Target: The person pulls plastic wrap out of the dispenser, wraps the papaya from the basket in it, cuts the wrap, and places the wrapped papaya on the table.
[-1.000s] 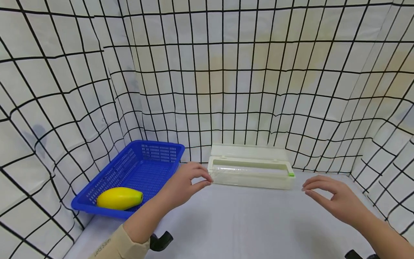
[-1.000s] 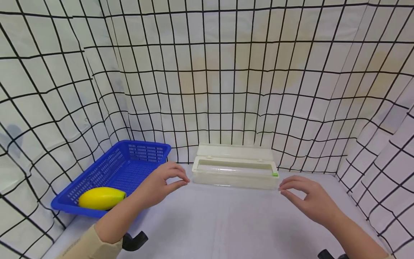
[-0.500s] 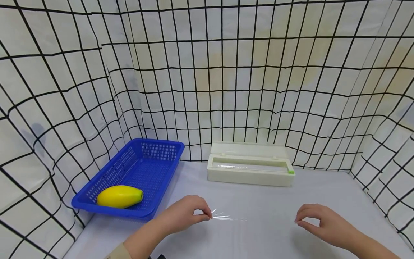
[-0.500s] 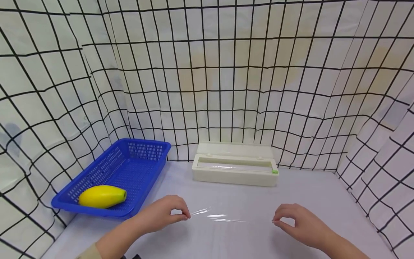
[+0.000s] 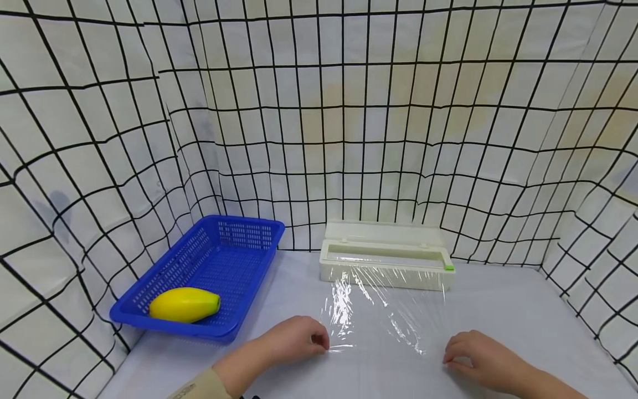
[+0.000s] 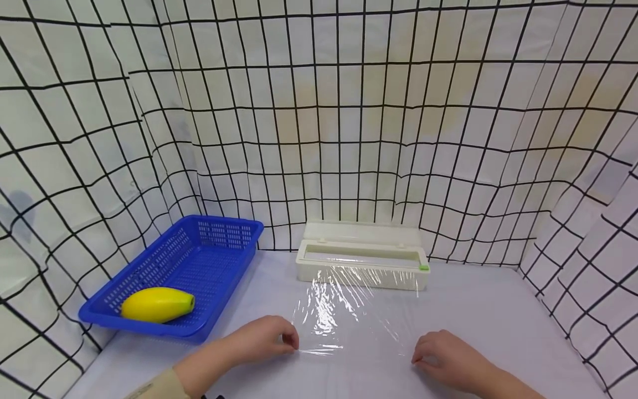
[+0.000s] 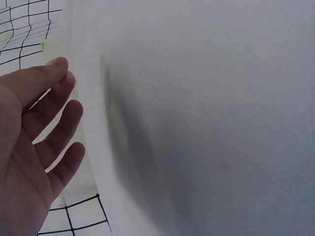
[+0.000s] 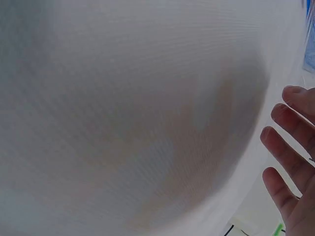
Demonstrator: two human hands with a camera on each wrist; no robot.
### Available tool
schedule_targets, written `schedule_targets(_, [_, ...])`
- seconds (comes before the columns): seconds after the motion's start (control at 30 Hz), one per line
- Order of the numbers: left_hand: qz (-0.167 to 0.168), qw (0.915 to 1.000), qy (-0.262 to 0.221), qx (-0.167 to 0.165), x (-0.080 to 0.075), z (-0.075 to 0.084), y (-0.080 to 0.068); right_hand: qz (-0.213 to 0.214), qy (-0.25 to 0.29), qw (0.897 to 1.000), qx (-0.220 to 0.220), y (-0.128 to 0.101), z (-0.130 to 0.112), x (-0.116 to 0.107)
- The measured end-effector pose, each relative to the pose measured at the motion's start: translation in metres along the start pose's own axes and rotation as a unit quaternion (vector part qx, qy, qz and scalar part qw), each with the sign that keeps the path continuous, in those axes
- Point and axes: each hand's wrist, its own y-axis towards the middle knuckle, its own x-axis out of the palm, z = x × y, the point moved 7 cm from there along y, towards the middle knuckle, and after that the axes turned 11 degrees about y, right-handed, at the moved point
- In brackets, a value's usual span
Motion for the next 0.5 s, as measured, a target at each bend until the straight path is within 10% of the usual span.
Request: schedule_targets(0.5, [-0.004,0.9961,0.085,0.022,0.0089,0.0059,0.0054,-0.029,-0.042,0.998,0.030,-0.0020,-0.0060,0.0099])
